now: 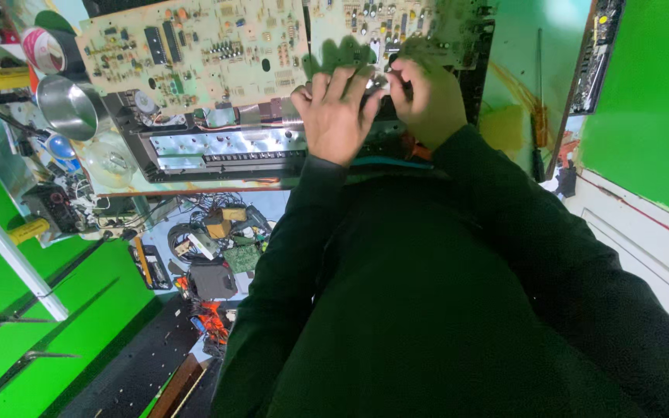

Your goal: The person works on a disassembled electronic device, likely a television, on a cluttered workbench. They use a screwdriver to adjust components, a brush to clean the circuit board, and pliers to manipulate parts. The person also handles a small white connector and a yellow sponge during the process.

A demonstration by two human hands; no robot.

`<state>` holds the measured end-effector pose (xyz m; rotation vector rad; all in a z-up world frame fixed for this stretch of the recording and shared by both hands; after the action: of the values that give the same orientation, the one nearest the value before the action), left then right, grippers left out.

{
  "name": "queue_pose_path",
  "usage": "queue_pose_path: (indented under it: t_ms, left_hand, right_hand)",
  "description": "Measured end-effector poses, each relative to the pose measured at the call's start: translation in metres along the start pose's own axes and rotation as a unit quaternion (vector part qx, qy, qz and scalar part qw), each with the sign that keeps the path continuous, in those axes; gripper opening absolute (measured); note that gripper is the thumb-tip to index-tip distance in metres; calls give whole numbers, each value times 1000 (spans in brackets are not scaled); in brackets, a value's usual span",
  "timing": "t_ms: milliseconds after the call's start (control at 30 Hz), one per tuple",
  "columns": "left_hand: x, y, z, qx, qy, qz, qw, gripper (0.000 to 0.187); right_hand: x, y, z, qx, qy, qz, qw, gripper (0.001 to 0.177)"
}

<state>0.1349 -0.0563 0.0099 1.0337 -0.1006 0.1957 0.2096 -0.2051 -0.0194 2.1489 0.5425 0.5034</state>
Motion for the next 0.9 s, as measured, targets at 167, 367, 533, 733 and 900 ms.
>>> queue_pose_path:
  t_ms: [167,367,533,733,900]
  left_hand:
    - [4,-13,-3,11,-7,-14,1000,30]
    - [10,-17,-6,-14,-18,-19,1000,33]
    - [14,-17,-6,-15,-8,-34,999,32]
    - [16,-26,-11,-30,-16,-42,999,32]
    - [19,-22,-9,-25,-31,-39,998,37]
  right_hand:
    - [2,-2,1,12,25,8,1000,17]
    - [6,5,-5,-25,22,11,999,15]
    - [9,6,-6,-53,81,15,995,15]
    - [3,-13,4,-47,163,13,985,19]
    - [1,-30,18,-33,172,-62,983,22]
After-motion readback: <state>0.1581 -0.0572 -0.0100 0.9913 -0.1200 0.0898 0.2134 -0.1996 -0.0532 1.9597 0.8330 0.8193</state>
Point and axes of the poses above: each hand's wrist, its own x-axis towards the middle knuckle, its own y-axis out of the back of the hand, z = x × y, the point moved 6 cm from there along x, towards the middle knuckle, and after that the axes turned 13 degrees about -x, right-handed, at the moved point
